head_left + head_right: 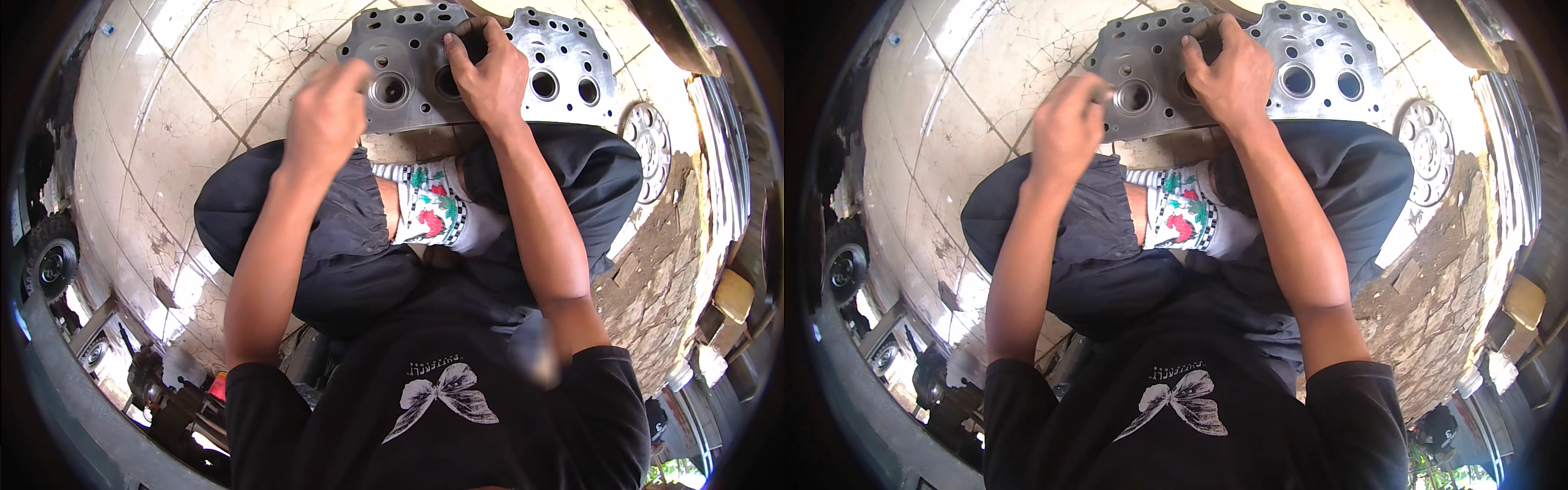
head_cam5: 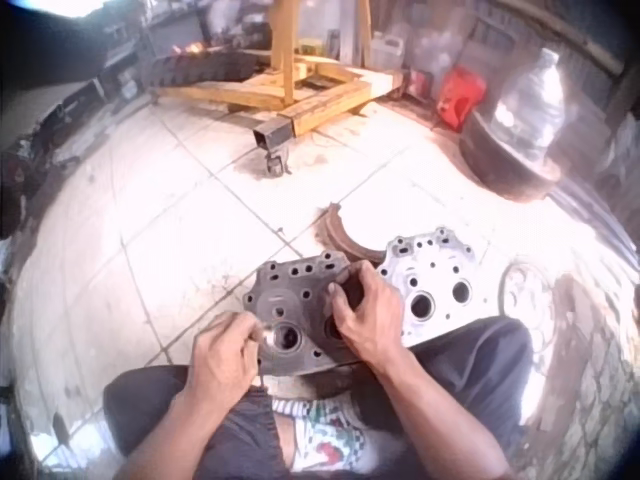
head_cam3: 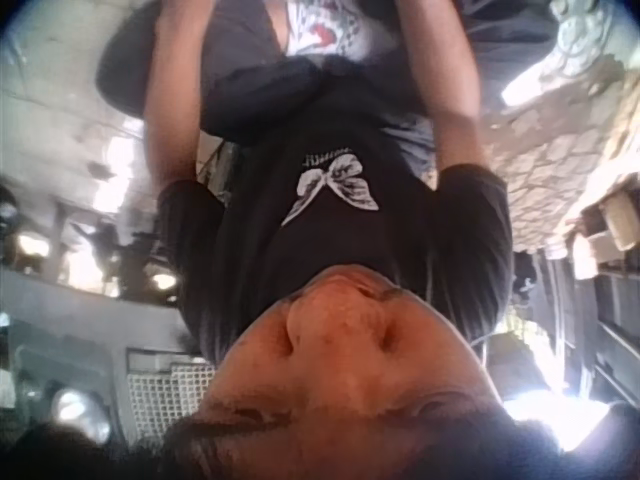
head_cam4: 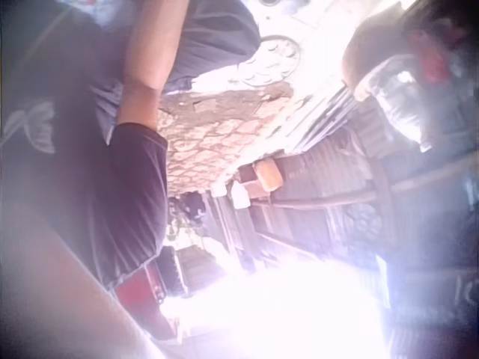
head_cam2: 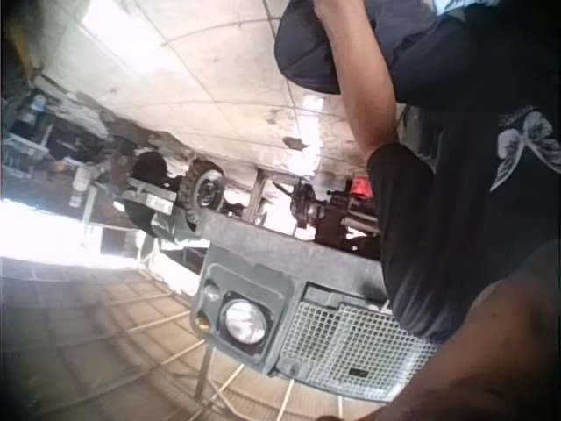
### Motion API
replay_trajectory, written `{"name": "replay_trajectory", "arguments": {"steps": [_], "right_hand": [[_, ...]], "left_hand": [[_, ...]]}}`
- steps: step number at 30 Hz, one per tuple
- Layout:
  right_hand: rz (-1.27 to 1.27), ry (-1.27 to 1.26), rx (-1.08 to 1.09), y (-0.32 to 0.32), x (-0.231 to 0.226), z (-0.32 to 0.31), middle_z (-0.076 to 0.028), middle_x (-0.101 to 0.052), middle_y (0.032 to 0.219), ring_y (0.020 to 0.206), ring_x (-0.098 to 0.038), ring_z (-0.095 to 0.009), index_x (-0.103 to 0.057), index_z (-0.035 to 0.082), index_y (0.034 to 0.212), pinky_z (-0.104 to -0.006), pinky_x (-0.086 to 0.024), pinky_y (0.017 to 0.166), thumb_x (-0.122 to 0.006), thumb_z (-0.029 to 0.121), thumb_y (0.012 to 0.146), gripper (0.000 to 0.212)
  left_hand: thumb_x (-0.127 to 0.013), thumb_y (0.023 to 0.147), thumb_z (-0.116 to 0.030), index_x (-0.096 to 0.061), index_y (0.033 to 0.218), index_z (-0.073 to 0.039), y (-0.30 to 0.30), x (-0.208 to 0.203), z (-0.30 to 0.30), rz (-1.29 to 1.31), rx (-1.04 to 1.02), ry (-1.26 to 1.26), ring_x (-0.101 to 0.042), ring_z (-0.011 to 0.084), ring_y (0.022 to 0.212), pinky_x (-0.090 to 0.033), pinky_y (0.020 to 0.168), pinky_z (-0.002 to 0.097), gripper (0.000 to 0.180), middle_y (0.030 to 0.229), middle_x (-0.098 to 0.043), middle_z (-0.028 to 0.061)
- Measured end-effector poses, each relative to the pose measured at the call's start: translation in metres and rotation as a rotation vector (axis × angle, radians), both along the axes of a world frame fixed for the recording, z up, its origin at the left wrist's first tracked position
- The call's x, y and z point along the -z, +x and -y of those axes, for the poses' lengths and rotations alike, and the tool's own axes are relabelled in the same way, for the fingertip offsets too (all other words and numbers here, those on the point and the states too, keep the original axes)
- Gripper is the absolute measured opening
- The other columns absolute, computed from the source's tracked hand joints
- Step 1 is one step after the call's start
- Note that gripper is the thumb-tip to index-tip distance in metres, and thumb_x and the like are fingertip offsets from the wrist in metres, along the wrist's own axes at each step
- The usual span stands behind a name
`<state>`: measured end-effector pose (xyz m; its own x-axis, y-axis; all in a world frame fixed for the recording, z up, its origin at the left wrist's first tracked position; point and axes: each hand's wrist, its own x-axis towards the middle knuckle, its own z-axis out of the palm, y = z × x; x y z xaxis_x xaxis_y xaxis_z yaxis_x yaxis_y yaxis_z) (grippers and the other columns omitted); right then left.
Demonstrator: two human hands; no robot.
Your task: The person sits on the floor and repeatedly scrubs the surface and cylinder bores of a metal engine block using a small abrasive pad. They rotate the block to access different areas and continue scrubbing multiple holes and flat surfaces.
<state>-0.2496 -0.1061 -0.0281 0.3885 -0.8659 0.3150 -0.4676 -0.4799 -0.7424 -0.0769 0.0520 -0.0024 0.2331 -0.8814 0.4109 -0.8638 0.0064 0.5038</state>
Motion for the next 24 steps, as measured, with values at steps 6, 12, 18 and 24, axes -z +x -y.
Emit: {"name": "replay_trajectory", "arguments": {"steps": [6,12,18,24], "right_hand": [[0.088,0.011,-0.023,0.0,0.0,0.0,-0.016,-0.078,0.089,0.083,-0.076,-0.033,-0.073,0.004,0.103,-0.0404,-0.057,0.081,-0.078,0.025,0.092,0.024],[0.534,0.497,-0.282,-0.003,-0.007,-0.023,-0.01,-0.076,0.106,0.098,-0.071,-0.019,-0.069,-0.001,0.117,-0.0326,-0.055,0.092,-0.073,0.014,0.101,0.022],[0.726,0.619,-0.478,0.01,-0.022,-0.042,-0.011,-0.069,0.126,0.119,-0.063,-0.018,-0.066,0.0,0.129,-0.0332,-0.05,0.104,-0.071,0.009,0.103,0.028],[0.757,0.662,-0.507,0.006,-0.032,-0.049,-0.015,-0.068,0.129,0.122,-0.063,-0.022,-0.072,-0.003,0.117,-0.0382,-0.049,0.109,-0.074,0.003,0.098,0.02]], "left_hand": [[-0.081,0.094,-0.004,-0.07,0.103,-0.002,0.017,-0.018,0.014,-0.963,-0.132,-0.154,-0.075,0.013,0.089,-0.06,0.079,0.0267,0.014,0.097,-0.079,0.008],[-0.078,0.095,-0.003,-0.07,0.12,-0.001,0.014,-0.011,0.022,-1.386,0.171,-0.083,-0.076,0.0188,0.107,-0.058,0.094,0.0279,0.026,0.11,-0.078,0.0107],[-0.077,0.096,-0.003,-0.069,0.12,-0.002,0.011,-0.012,0.022,-1.594,0.316,-0.004,-0.075,0.0179,0.098,-0.063,0.087,0.0313,0.025,0.108,-0.077,0.0084],[-0.077,0.096,-0.005,-0.069,0.121,-0.003,0.007,-0.01,0.023,-1.68,0.372,0.04,-0.074,0.0142,0.092,-0.061,0.082,0.0288,0.026,0.105,-0.078,0.0067]]}}
